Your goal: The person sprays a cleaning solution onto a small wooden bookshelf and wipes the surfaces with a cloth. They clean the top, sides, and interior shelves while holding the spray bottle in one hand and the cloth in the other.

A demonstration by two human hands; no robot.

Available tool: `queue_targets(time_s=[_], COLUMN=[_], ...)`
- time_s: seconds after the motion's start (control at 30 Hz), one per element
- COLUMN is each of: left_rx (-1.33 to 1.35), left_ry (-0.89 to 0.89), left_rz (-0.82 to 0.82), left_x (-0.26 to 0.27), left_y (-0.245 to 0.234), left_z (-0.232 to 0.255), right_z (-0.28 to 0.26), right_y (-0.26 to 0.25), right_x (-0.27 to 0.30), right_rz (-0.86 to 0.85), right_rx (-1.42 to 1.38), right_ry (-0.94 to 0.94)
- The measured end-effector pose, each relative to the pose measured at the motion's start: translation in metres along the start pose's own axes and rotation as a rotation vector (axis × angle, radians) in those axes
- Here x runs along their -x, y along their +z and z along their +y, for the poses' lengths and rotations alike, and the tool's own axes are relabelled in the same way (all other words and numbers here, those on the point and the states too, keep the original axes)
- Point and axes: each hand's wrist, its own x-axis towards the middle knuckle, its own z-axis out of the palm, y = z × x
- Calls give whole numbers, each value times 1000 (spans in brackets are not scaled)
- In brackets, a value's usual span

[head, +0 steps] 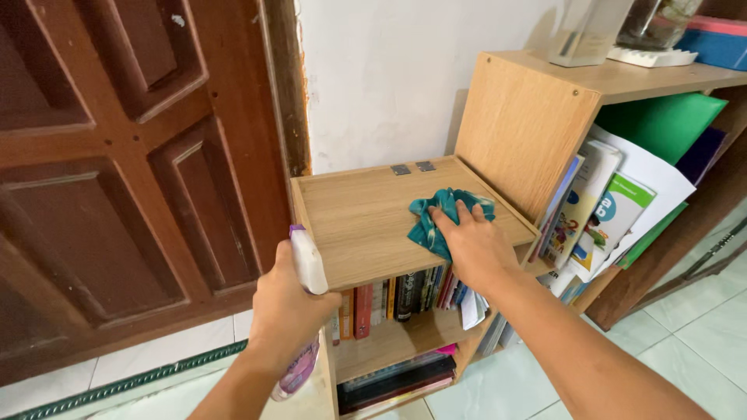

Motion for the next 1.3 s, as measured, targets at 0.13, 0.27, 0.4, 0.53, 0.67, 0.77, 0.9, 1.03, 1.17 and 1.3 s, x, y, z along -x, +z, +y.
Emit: queue_targets(time_s=[0.13, 0.27, 0.4, 0.53, 0.67, 0.77, 0.9, 1.03, 1.17, 1.3], left_rx=[-57, -74, -69, -58, -84, -74, -83, -105, -91, -88], left_ry=[-31, -39, -99, -117, -157, -166, -167, -163, -151, -123], left_rz=[28, 85, 101, 116, 117, 125, 129, 127, 131, 136], left_x=[2, 8, 22, 44, 66, 82, 100, 113, 114, 113], left_y=[-6, -1, 3, 5, 1, -3, -11, -19, -19, -15], left_z=[-4, -6, 0, 6, 10, 12, 9, 4, -2, -9], right_z=[-8, -2, 8, 10, 9, 6, -4, -13, -7, 19], right_y=[-6, -6, -12, -17, -18, -22, -33, -45, -37, -28], right_x=[6, 14, 23, 35, 48, 56, 73, 92, 101, 88], right_rz=[-28, 15, 20, 19, 59, 72, 62, -42, -140, -142], right_rx=[22, -18, -47, -104, -128, -146, -149, -164, -203, -136], right_ry=[-36, -101, -174, -199, -239, -256, -249, -210, -175, 140])
